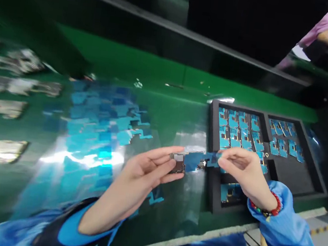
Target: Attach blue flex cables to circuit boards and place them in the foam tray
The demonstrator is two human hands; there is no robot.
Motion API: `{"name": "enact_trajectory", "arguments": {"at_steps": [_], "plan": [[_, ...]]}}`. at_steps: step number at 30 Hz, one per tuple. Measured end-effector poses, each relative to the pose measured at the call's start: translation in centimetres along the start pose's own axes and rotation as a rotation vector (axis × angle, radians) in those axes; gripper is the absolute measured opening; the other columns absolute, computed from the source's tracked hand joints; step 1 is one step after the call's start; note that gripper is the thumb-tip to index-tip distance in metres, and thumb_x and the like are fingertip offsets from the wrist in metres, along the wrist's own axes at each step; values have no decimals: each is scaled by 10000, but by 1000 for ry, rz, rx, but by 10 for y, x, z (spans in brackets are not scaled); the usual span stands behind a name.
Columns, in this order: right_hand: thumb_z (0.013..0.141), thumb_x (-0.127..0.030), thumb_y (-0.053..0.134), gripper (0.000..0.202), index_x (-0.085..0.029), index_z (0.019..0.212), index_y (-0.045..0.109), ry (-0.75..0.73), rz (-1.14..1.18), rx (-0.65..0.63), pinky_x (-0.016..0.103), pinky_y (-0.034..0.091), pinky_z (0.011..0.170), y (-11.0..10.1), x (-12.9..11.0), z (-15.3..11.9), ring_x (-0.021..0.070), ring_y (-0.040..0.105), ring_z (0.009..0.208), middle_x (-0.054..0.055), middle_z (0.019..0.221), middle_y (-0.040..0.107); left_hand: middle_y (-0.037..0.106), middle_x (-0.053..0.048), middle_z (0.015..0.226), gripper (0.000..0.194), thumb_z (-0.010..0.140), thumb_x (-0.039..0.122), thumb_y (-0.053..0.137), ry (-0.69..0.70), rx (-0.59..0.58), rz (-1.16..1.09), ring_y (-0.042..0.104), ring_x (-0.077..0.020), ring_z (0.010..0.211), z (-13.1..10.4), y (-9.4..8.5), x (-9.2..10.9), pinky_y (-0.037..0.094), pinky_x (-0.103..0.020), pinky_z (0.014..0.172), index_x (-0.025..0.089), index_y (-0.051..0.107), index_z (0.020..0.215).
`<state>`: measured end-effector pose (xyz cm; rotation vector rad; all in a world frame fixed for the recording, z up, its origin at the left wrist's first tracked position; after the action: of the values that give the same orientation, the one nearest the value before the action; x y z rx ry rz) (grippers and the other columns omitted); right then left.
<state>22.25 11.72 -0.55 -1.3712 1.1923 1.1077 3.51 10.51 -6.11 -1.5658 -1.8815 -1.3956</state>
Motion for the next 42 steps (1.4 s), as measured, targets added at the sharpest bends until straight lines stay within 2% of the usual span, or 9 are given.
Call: {"name": "enact_trajectory", "arguments": {"at_steps": [7, 10, 13, 19, 23, 28, 31, 37, 42], "plan": [[727, -190, 780, 68, -209, 702, 720, -9, -57, -34, 238, 594, 737, 7, -9, -5, 129, 696, 742, 9, 749, 737, 768, -4, 1046, 260, 760, 245, 756, 16, -61, 7, 695, -243, 1041, -11, 9, 1, 610, -251, 802, 301, 763, 1014], [721, -180, 791, 66, -212, 720, 733, 29, -34, -31, 231, 606, 735, 8, -6, -6, 124, 703, 732, 3, 764, 746, 753, -16, 1092, 325, 717, 260, 780, 33, -25, 108, 699, -255, 1033, -13, 8, 4, 592, -242, 829, 291, 758, 1039], [714, -187, 799, 65, -203, 726, 737, 50, -40, -20, 249, 622, 735, 8, -4, -6, 134, 709, 711, 6, 760, 746, 669, 1, 1253, 352, 688, 266, 782, 52, 25, 170, 706, -262, 1010, -15, 7, 6, 580, -254, 859, 300, 761, 1037], [708, -179, 805, 77, -190, 716, 729, 33, -99, -3, 245, 633, 711, 10, -9, -7, 133, 707, 673, 2, 729, 738, 606, 32, 1332, 359, 707, 264, 740, 29, 110, 217, 736, -219, 916, -21, 3, 0, 595, -219, 808, 329, 750, 1060], [713, -177, 797, 70, -194, 709, 729, 25, -115, 11, 241, 633, 687, 11, -11, -7, 127, 697, 651, -4, 726, 735, 693, 16, 1216, 386, 709, 261, 762, 37, 111, 194, 712, -236, 1002, -22, 2, -3, 583, -217, 836, 323, 738, 1089], [726, -228, 794, 83, -202, 715, 716, 39, -159, 8, 256, 638, 669, 12, -11, -7, 138, 696, 651, 1, 735, 733, 788, -37, 906, 419, 659, 311, 829, 19, 132, 171, 744, -260, 856, -22, 0, -6, 602, -279, 812, 303, 750, 1071], [732, -269, 797, 120, -196, 722, 702, 43, -185, 4, 262, 637, 663, 12, -11, -7, 142, 693, 649, 10, 736, 730, 785, -51, 920, 422, 635, 304, 843, 20, 150, 141, 744, -274, 829, -22, -2, -7, 609, -307, 797, 292, 759, 1048], [755, -179, 772, 78, -212, 726, 708, 30, -141, -31, 233, 615, 694, 16, -12, -7, 113, 683, 678, -19, 742, 717, 787, -20, 925, 426, 649, 316, 833, 27, 152, 192, 750, -235, 794, -22, -3, -7, 591, -242, 793, 312, 752, 1067], [767, -213, 770, 74, -213, 730, 706, 37, -179, -23, 259, 610, 693, 15, -11, -8, 125, 679, 677, -16, 740, 710, 788, -1, 913, 400, 657, 288, 824, 40, 147, 159, 748, -229, 830, -22, -2, -7, 587, -224, 788, 323, 756, 1050]]}}
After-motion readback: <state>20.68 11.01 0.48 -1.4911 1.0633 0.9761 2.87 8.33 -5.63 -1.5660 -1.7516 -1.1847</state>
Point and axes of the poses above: each hand's wrist, its own z-axis towards the middle knuckle, its own y-axis out of the palm, x = y × z, the point moved 10 cm from there along z, towards the middle knuckle
